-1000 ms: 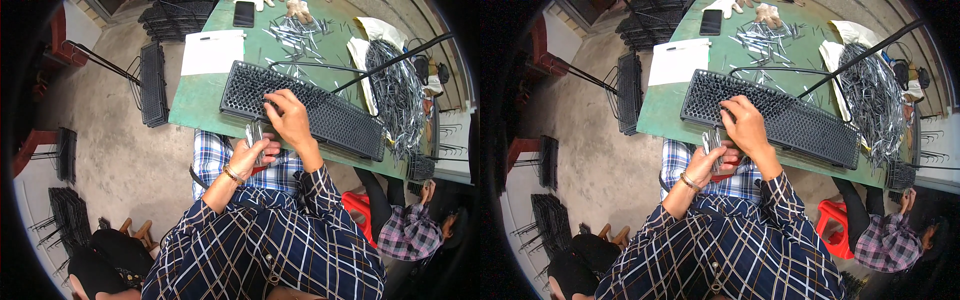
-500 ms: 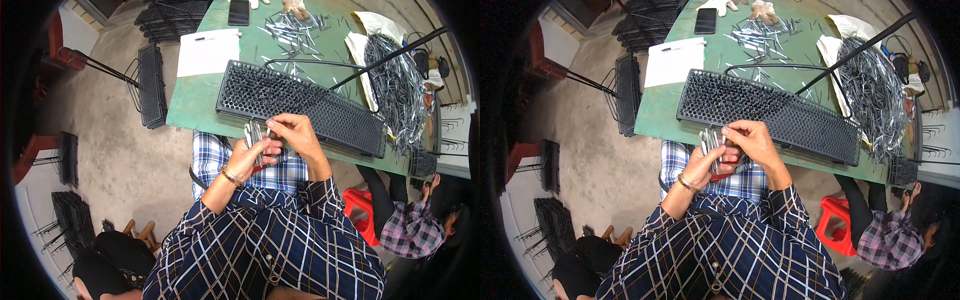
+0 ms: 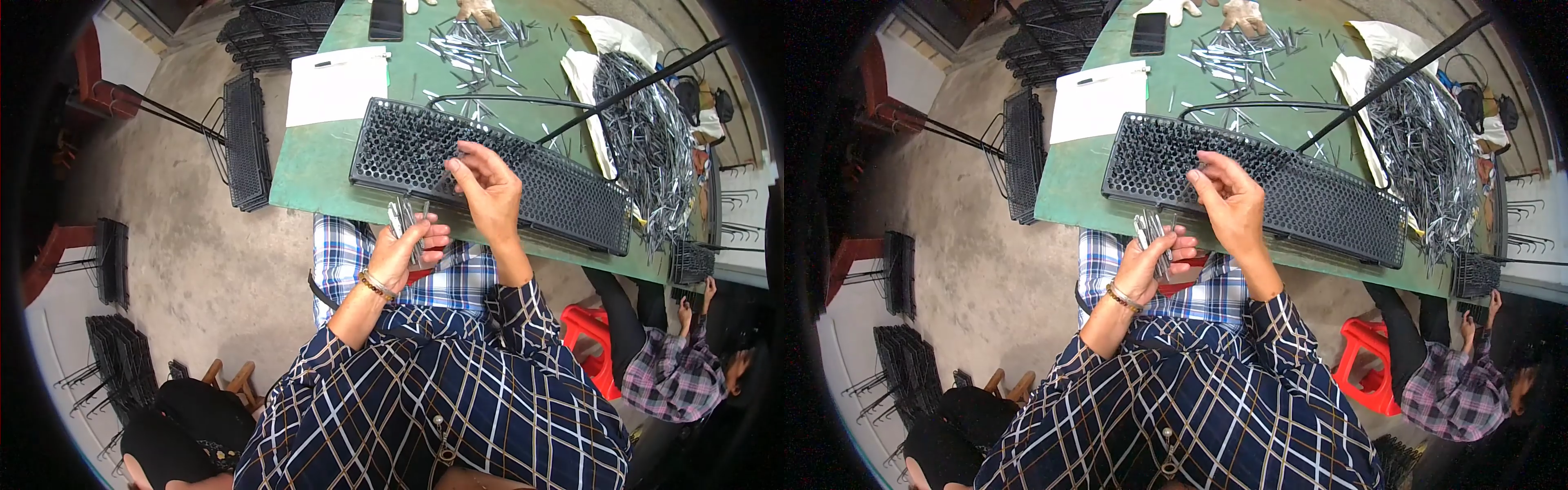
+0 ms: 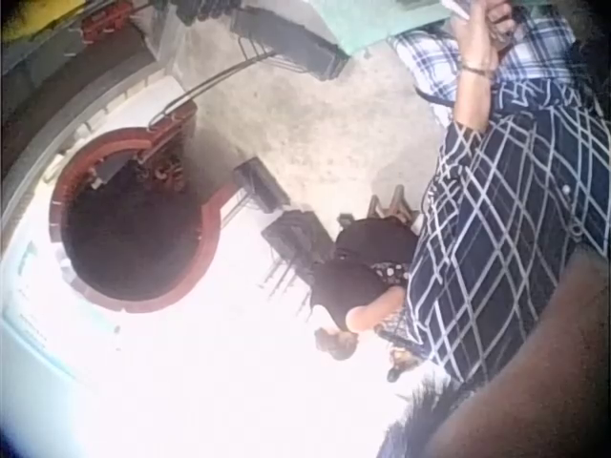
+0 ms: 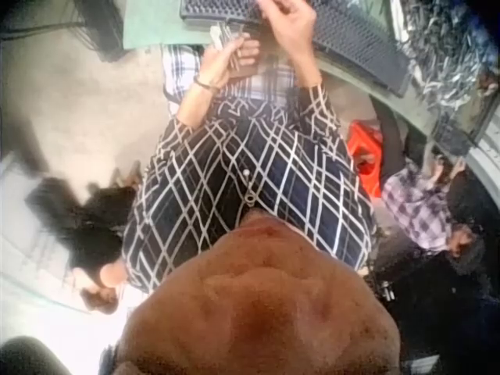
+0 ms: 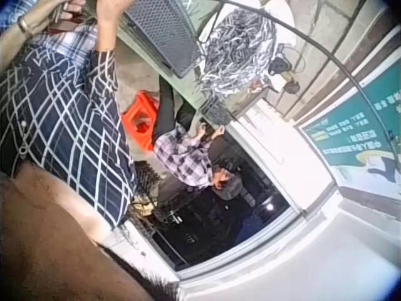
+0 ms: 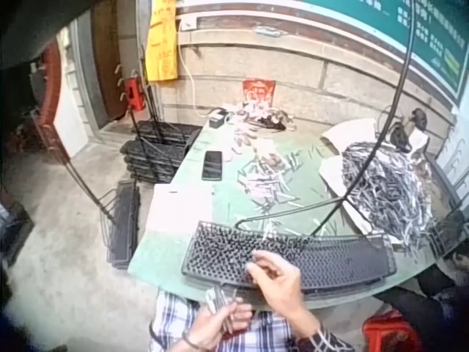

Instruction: Assembling a metal mesh by manually inserting small metal rods into a perforated frame.

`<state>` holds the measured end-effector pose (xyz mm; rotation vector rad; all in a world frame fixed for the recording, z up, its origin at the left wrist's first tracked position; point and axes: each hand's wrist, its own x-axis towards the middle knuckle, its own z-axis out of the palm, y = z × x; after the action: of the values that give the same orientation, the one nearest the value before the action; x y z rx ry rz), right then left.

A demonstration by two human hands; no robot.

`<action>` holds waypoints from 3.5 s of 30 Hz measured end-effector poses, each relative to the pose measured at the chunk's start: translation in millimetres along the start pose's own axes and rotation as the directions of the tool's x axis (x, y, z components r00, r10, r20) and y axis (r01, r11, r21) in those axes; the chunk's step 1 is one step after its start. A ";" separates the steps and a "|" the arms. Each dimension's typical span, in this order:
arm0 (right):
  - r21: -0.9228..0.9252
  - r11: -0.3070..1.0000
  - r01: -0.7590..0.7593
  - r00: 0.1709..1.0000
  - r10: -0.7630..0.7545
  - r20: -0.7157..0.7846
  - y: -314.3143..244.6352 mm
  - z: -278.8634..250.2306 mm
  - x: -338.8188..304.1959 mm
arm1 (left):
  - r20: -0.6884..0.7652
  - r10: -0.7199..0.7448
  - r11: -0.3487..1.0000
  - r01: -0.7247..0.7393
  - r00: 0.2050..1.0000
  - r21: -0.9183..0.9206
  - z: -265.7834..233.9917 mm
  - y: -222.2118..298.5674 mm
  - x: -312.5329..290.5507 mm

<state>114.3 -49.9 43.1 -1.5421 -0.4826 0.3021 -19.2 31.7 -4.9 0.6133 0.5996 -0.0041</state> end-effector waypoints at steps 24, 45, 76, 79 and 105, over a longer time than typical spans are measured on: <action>-0.386 0.911 0.143 0.946 -0.010 0.325 -6.8 -5.5 -16.0 | 0.054 0.124 0.992 -0.124 0.991 0.005 1.3 -1.0 -2.1; -0.134 0.987 0.087 0.994 -0.094 -0.049 2.3 -10.3 -9.2 | 0.076 0.010 0.997 -0.015 0.997 0.069 3.0 -4.3 -5.7; -0.281 0.959 -0.043 0.910 0.153 0.386 10.7 -12.7 -29.9 | 0.135 0.025 0.999 -0.030 0.991 0.040 5.0 3.1 -10.8; -0.126 0.972 -0.199 0.893 0.233 0.385 12.0 -17.8 -33.1 | 0.128 0.013 0.997 -0.022 0.992 0.072 10.9 3.4 -13.6; -0.284 0.930 0.232 0.965 -0.257 -0.053 12.4 -8.9 -1.6 | 0.066 -0.052 0.996 0.047 0.996 0.069 13.6 0.6 -6.6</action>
<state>118.6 -58.3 31.0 -1.7349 -0.6609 -0.0308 -17.4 23.7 7.8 0.6612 0.5504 -0.0919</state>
